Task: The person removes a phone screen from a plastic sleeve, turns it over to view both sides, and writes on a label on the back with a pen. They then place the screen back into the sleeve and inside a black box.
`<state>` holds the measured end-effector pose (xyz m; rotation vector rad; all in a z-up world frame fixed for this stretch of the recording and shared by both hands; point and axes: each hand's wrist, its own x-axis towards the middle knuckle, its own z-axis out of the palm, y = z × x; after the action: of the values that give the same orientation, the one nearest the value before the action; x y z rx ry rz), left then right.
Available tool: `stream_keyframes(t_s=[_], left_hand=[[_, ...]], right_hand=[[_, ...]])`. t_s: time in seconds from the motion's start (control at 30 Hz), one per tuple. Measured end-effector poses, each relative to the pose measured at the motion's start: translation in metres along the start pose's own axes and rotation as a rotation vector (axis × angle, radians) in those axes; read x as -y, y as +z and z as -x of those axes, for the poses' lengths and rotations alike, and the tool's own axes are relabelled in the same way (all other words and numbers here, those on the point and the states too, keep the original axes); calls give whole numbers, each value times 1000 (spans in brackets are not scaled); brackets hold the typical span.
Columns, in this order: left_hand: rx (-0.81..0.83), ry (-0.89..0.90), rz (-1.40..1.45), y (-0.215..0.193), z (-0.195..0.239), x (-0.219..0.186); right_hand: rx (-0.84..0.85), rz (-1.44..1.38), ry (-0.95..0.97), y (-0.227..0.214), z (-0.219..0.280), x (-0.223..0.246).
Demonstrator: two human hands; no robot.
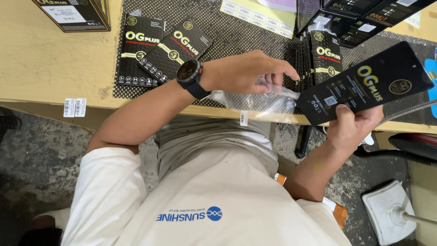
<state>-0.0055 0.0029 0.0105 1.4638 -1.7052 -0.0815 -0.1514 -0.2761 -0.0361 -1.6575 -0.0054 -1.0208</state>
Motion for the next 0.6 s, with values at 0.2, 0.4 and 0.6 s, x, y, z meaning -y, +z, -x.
stream_keyframes(t_s=[0.2,0.4,0.6], left_hand=[[-7,-25,47,-6,2,1],[11,-20,87,-7,2,-2],[-26,-46,66,-2,0,-4]], right_hand=[[106,-4,-27,-4,-1,5],[87,17,-41,-10,-2,-1],[117,-72,-17,5,-5,12]])
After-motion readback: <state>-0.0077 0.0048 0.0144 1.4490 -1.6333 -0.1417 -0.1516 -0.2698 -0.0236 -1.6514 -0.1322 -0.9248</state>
